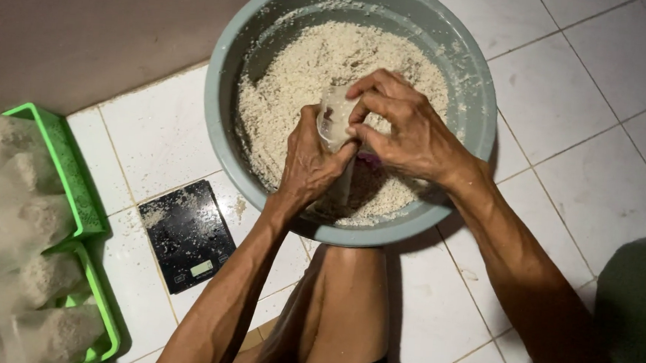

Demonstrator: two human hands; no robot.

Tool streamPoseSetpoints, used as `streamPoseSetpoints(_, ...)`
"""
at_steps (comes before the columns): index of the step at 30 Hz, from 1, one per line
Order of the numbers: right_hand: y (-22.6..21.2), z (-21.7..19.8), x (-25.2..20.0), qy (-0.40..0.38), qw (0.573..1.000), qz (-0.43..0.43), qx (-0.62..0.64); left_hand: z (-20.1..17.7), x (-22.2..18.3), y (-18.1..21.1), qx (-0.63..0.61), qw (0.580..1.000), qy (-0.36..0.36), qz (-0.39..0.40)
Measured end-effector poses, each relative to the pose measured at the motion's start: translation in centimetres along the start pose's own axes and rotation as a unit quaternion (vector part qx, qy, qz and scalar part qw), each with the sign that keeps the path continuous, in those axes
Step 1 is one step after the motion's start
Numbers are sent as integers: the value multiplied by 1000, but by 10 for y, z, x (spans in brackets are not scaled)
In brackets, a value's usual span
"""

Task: The person fills small plastic bags with a grain-like mixture from a large basin using a scoop, weighs each bag on a digital scale, and folds the tops of the bags closed.

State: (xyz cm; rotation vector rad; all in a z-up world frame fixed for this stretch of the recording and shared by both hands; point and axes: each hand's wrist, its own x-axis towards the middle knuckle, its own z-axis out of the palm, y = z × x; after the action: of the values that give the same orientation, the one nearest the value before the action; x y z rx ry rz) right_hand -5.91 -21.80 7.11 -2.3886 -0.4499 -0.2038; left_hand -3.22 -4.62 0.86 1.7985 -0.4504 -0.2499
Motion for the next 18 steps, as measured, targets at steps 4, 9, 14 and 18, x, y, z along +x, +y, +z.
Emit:
streamPoseSetpoints(4,0,4,-1,-39,999,-18,29,-1,-5,-4,-2,1000,10,5)
streamPoseSetpoints(9,1,2,0,-66,997,-38,16,-18,-16,5,-36,999,-23,0)
streamPoseSetpoints(14,-3,-6,0,-62,997,-46,22,-37,-33,-24,-92,987,118,60)
streamPoseSetpoints(18,-1,-9,3,-64,997,-53,-7,-32,-31,-20,-112,976,138,129)
